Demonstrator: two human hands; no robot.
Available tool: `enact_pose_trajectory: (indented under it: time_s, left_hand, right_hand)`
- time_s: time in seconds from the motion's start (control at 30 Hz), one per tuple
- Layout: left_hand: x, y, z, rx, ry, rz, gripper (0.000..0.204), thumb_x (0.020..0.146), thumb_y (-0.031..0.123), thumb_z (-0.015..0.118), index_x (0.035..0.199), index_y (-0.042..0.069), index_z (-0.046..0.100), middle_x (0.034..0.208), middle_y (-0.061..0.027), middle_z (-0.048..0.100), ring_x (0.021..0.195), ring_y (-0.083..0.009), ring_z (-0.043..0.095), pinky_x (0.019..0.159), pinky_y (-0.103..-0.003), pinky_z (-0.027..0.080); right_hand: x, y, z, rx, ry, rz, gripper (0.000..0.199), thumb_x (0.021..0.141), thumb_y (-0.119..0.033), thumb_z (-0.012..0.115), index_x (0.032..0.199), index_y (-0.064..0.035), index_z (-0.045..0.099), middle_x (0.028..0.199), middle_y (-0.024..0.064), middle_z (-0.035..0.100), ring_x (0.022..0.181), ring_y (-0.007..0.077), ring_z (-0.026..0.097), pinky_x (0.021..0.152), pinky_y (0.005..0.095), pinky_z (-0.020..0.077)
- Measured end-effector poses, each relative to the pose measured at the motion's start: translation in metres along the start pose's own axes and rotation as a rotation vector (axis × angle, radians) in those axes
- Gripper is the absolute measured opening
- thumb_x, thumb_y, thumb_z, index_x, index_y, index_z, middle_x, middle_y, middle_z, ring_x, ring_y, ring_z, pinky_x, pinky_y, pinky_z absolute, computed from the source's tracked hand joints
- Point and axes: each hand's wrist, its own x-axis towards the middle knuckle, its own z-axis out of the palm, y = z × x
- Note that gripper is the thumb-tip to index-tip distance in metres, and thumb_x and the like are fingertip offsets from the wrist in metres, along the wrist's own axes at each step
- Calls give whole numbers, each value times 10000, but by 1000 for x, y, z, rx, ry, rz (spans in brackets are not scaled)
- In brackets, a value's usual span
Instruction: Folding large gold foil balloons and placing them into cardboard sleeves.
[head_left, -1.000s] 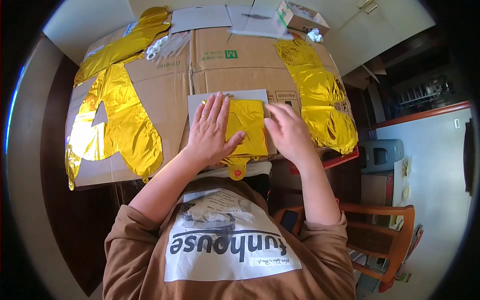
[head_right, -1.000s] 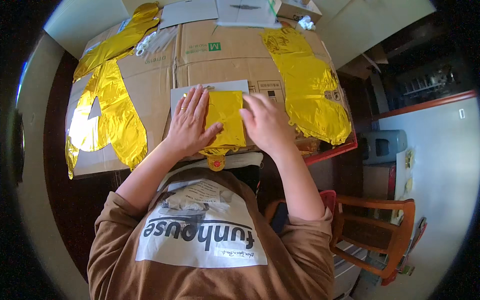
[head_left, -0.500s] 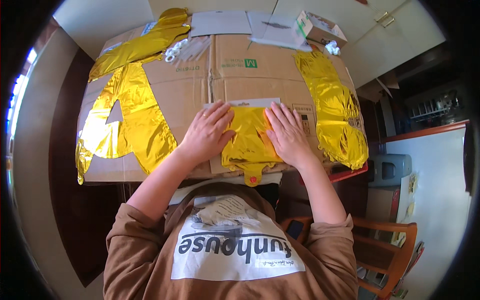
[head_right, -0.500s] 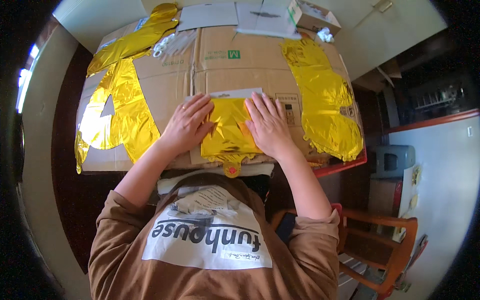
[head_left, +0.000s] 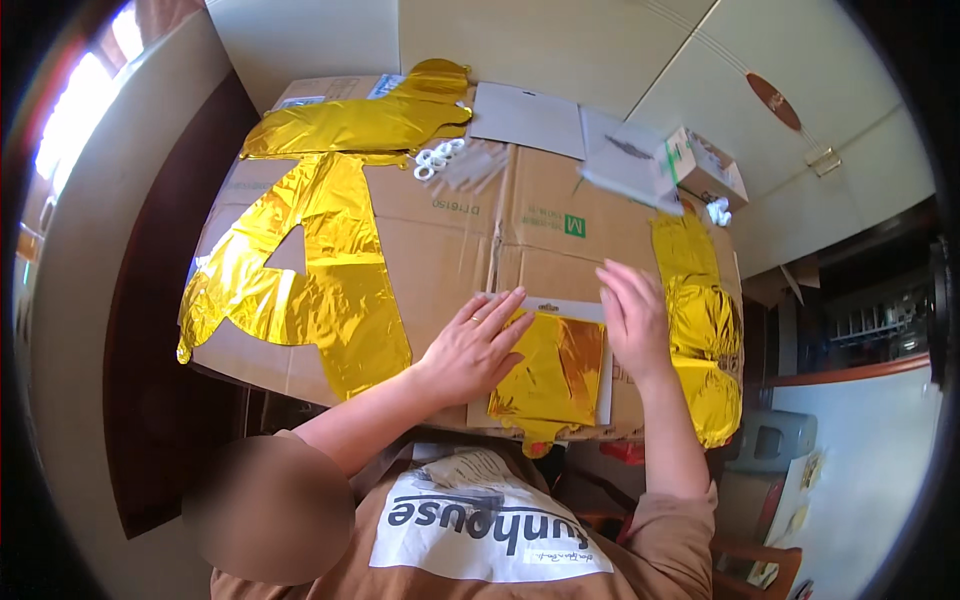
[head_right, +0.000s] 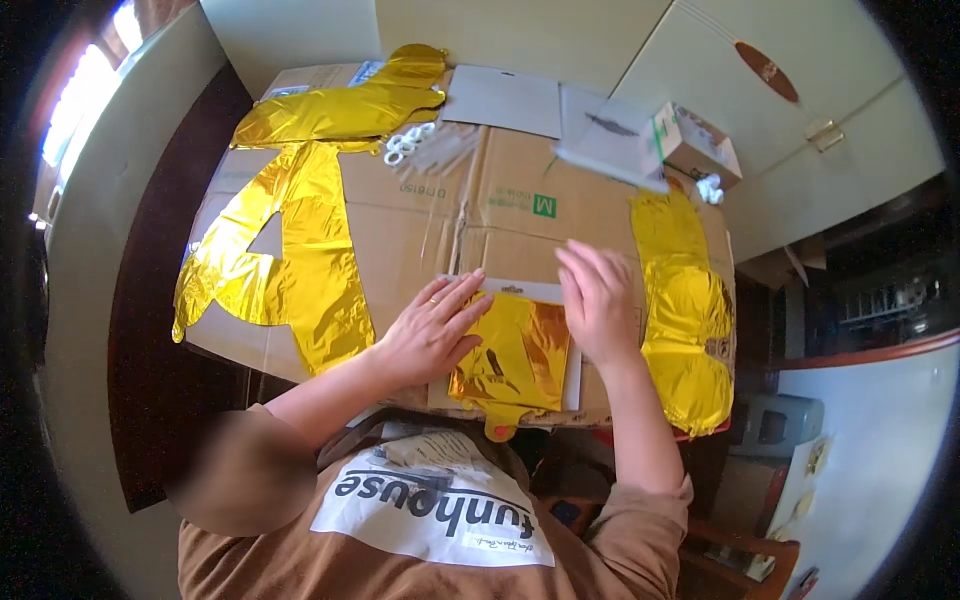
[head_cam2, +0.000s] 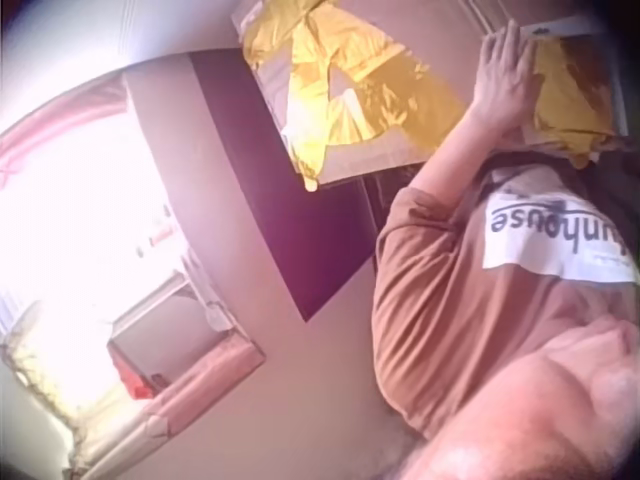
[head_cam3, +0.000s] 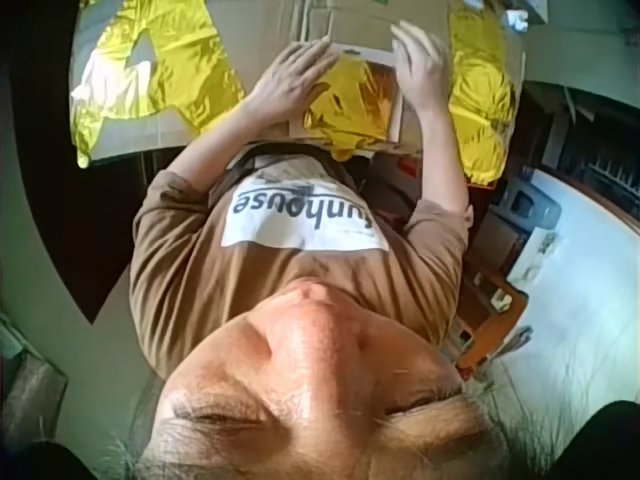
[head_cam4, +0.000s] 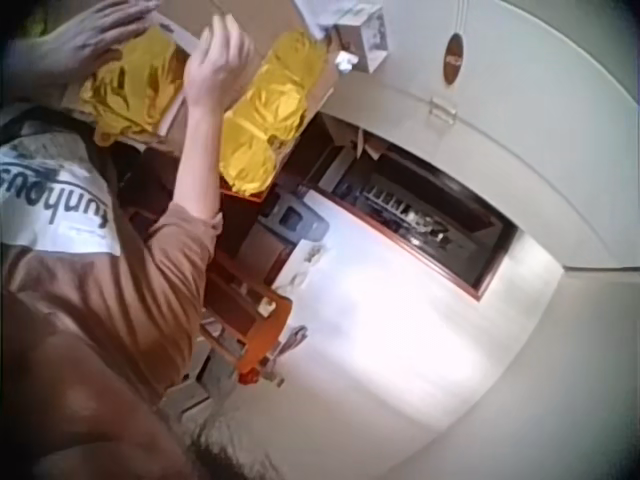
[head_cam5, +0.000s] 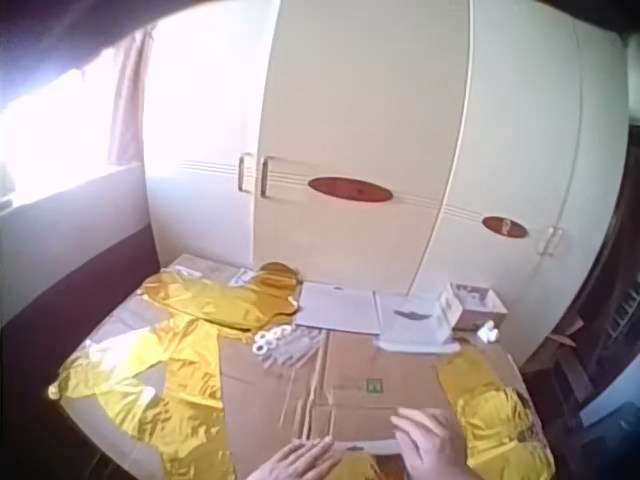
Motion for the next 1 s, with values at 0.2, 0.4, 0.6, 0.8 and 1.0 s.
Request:
enact_pose_trajectory:
  time_s: [0.2, 0.4, 0.6, 0.8, 1.0]
  left_hand:
    - [2, -3, -7, -143, 39, -43, 556, 907, 202, 675, 1407, 22, 513, 1564, -243, 372, 1434, -380, 397, 1175, -518, 326]
    - [2, -3, -16, -201, 61, -71, 548, 887, 191, 700, 1384, 34, 529, 1540, -229, 399, 1429, -387, 404, 1162, -533, 339]
    - [-1, -5, -23, -264, 89, -65, 545, 851, 163, 726, 1351, 32, 556, 1519, -240, 418, 1397, -404, 431, 1146, -527, 363]
    - [4, -1, -37, -243, 122, -29, 515, 819, 123, 747, 1303, 27, 599, 1465, -222, 481, 1341, -406, 483, 1128, -515, 393]
    - [-11, 2, -58, -190, 18, 87, 379, 795, 124, 776, 1147, 37, 665, 1274, -162, 615, 1269, -385, 548, 1097, -503, 435]
  right_hand:
    - [158, -6, 89, 122, -131, -267, 99, 904, -126, 659, 938, -60, 724, 960, 127, 697, 921, 334, 664, 824, 436, 530]
    - [242, -39, 163, -50, -336, -183, 183, 824, -263, 713, 852, -82, 719, 946, 114, 680, 910, 333, 668, 818, 433, 543]
    - [245, -30, 184, 107, -312, -85, 150, 817, -231, 714, 837, -82, 726, 917, 121, 677, 839, 295, 673, 764, 409, 539]
    - [191, -17, 74, 683, -357, 293, 126, 898, -151, 683, 925, -36, 726, 885, 16, 687, 817, 117, 628, 739, 289, 514]
    - [24, -26, -19, 1096, -406, 392, 78, 894, -81, 690, 936, -16, 697, 894, 6, 703, 822, 75, 624, 763, 266, 519]
